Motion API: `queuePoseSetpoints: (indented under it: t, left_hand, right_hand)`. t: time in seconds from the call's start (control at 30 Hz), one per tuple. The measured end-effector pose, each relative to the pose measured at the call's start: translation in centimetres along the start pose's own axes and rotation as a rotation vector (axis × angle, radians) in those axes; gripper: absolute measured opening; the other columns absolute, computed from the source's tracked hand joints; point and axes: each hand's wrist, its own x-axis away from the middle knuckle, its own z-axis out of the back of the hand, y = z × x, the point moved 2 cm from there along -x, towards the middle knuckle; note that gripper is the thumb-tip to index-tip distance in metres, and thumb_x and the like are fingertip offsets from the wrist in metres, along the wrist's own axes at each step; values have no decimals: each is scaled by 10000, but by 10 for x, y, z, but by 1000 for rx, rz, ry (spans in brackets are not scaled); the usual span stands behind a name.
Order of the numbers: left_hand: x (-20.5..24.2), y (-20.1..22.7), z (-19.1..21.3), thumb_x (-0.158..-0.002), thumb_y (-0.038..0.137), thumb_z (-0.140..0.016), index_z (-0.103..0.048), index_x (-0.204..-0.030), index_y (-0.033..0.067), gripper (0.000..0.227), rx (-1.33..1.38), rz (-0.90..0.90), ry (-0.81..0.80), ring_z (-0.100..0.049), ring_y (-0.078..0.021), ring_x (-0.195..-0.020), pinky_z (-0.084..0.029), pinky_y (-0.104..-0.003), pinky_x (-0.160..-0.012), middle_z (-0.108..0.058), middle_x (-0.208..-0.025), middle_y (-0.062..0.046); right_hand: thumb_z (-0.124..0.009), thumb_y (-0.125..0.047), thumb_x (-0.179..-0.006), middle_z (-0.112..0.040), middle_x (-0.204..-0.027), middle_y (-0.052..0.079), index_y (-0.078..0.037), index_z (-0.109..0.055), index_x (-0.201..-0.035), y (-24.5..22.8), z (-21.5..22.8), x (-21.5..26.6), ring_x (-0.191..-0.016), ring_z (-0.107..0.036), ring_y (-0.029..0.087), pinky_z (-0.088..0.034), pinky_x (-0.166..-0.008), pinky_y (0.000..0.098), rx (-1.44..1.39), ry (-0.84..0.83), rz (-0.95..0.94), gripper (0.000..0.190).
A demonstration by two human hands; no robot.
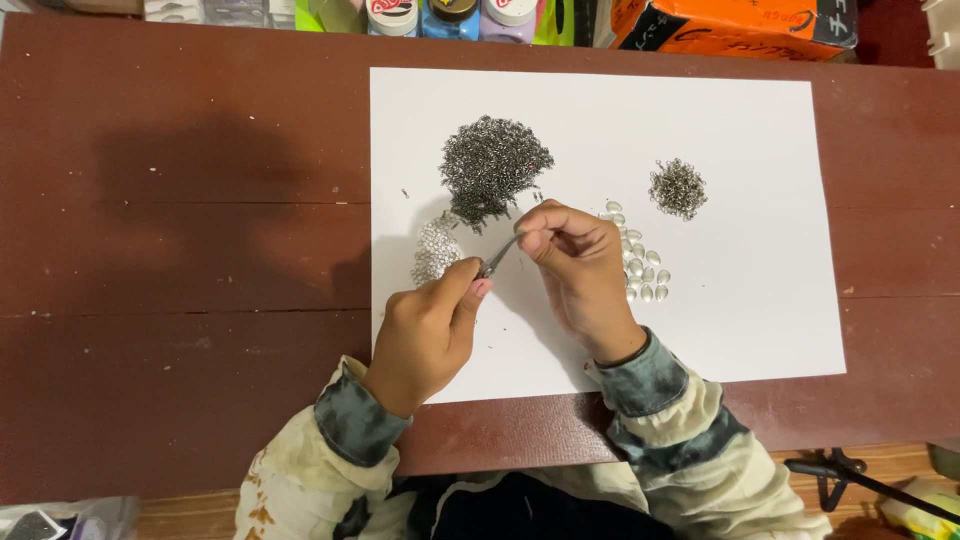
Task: Assembling and sorting small fishing tackle components such as swivels and rings using pliers on a white paper surface.
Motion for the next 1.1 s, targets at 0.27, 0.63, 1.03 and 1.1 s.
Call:
queuePoseSetpoints:
  t: [0.27,0.63,1.03,1.1]
  left_hand:
    - [-4,7,1,-1022,178,-592,-715,-1104,5,228,54,-7,1,-631,-284,-424,-482,-318,-382,-569,-492,-147]
    - [-8,13,1,-1022,134,-591,-711,-1111,-22,216,68,-34,21,-653,-280,-449,-503,-302,-401,-607,-535,-160]
    - [-7,12,-1,-1010,109,-615,-699,-1083,-39,185,14,-85,43,-649,-277,-444,-501,-299,-393,-601,-535,-159]
    - [-5,11,-3,-1014,119,-610,-706,-1067,-29,184,12,-71,48,-622,-259,-417,-487,-291,-394,-569,-501,-138]
  right_hand:
    - [-727,60,-882,-622,-781,128,58,-695,-898,-1,-1,2,-753,-586,157,-514,-760,269,-39,16,9,36]
    - [-751,8,-901,-613,-810,105,38,-699,-900,-6,-6,7,-774,-566,137,-495,-750,253,184,125,152,60]
    - [-759,26,-899,-631,-822,134,52,-726,-917,-11,-7,10,-797,-600,181,-516,-796,301,372,116,321,45]
    - [-750,32,-894,-623,-826,121,49,-714,-926,-4,-5,9,-799,-593,163,-514,-776,286,192,140,218,51]
